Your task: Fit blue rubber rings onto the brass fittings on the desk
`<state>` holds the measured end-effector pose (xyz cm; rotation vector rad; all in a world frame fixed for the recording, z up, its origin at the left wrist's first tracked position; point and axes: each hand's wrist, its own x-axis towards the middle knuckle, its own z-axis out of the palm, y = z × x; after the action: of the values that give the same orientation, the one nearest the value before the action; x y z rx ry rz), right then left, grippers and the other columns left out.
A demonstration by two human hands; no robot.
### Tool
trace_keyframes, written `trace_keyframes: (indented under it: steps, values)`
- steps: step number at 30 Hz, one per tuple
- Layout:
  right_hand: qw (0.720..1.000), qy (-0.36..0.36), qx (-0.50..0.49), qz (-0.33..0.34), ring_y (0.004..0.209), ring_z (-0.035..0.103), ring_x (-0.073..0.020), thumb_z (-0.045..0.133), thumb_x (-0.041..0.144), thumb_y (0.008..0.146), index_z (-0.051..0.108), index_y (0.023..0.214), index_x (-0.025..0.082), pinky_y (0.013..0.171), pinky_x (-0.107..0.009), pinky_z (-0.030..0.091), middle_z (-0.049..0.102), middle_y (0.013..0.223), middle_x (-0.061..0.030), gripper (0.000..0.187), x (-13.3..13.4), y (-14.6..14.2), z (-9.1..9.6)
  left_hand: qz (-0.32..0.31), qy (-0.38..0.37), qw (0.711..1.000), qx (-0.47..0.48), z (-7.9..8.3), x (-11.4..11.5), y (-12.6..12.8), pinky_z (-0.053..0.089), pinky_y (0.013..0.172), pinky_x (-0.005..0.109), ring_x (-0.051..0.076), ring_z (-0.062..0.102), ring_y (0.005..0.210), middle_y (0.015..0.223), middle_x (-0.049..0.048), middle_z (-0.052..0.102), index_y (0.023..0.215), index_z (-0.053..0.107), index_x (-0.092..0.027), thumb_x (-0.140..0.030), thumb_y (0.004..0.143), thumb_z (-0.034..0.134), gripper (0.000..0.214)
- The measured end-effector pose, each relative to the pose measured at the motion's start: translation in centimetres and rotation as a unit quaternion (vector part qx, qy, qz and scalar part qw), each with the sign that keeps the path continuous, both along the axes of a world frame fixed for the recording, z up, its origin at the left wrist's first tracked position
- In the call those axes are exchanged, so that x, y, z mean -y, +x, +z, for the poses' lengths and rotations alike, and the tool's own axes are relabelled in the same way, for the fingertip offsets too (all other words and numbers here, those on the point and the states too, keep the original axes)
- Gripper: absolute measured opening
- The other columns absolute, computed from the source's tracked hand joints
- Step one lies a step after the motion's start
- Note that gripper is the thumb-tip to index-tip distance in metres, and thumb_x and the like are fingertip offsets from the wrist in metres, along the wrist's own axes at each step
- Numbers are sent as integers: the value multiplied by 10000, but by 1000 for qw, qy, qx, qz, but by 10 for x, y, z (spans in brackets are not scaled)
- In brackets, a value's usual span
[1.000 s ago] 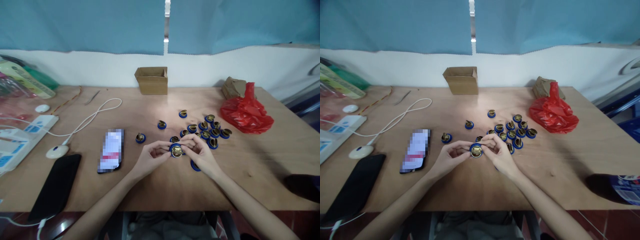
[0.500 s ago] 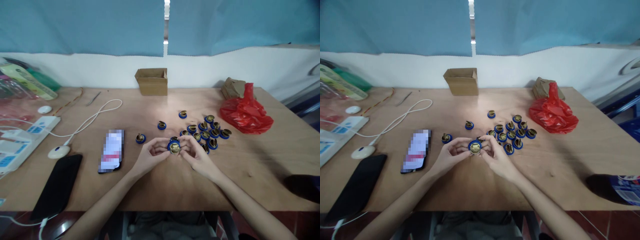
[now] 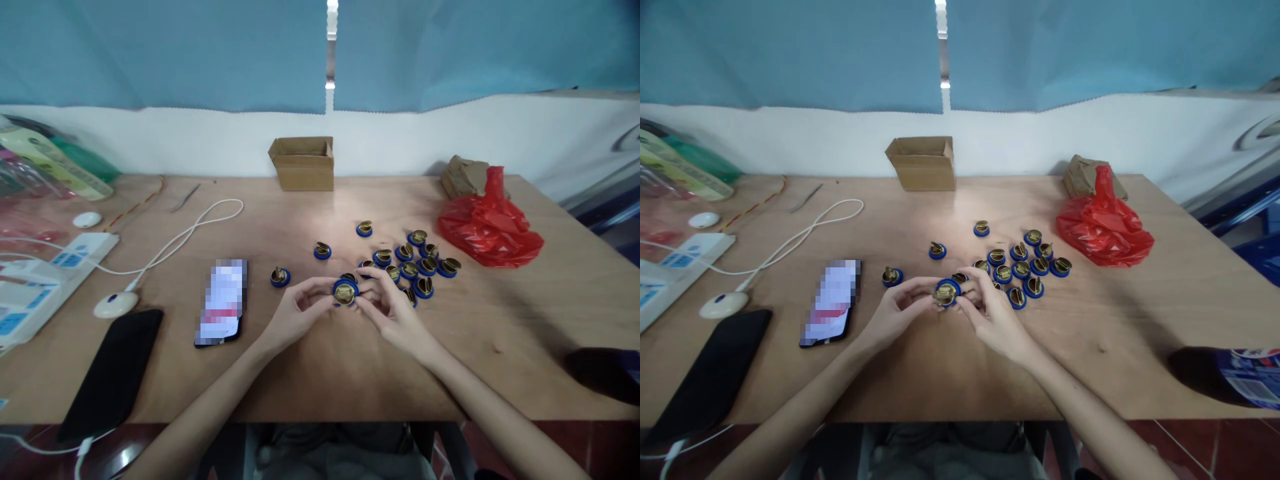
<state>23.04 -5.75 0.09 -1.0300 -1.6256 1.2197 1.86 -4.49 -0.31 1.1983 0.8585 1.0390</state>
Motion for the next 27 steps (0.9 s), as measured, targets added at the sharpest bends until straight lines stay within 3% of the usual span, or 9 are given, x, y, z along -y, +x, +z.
trace_keyframes:
  steps: [3, 7, 16, 22, 27]
  values:
    - [999, 22, 23, -5, 925, 735, -189, 572, 230, 1001, 475, 1336, 267, 825, -355, 604, 725, 1016, -44, 351, 1, 0, 3, 16, 3, 1000, -25, 2, -1, 1, 657, 787, 350, 237, 766, 984, 1125, 93, 795, 1108, 761, -182, -373, 902, 706, 286]
    - [998, 53, 45, 1, 931, 736, -186, 565, 225, 1007, 511, 1301, 267, 865, -356, 597, 731, 1013, -36, 301, 3, -1, 6, 25, 39, 996, -81, 0, -1, 1, 621, 802, 322, 216, 756, 920, 1010, 69, 806, 1019, 775, -175, -396, 925, 667, 262]
    - [988, 104, 104, -46, 813, 690, -160, 607, 228, 991, 608, 1144, 246, 761, -303, 566, 709, 999, -31, 154, 2, 0, 7, 48, 88, 991, -89, -2, -1, -1, 557, 813, 273, 173, 698, 894, 946, 51, 745, 970, 715, -171, -380, 941, 654, 220]
    - [962, 202, 178, -41, 786, 660, -161, 598, 183, 995, 630, 986, 214, 741, -287, 550, 671, 869, -11, 45, 2, -1, 13, 12, 47, 996, -71, -4, 1, 1, 547, 764, 258, 146, 658, 839, 919, 28, 682, 986, 663, -174, -428, 962, 628, 258]
    - [930, 289, 221, -56, 870, 684, -195, 551, 160, 1018, 624, 1076, 194, 782, -329, 577, 691, 956, -62, 99, 3, -1, 7, -12, 8, 998, -60, -3, 4, 2, 576, 877, 318, 193, 680, 1012, 1082, 60, 700, 1112, 676, -203, -421, 989, 587, 266]
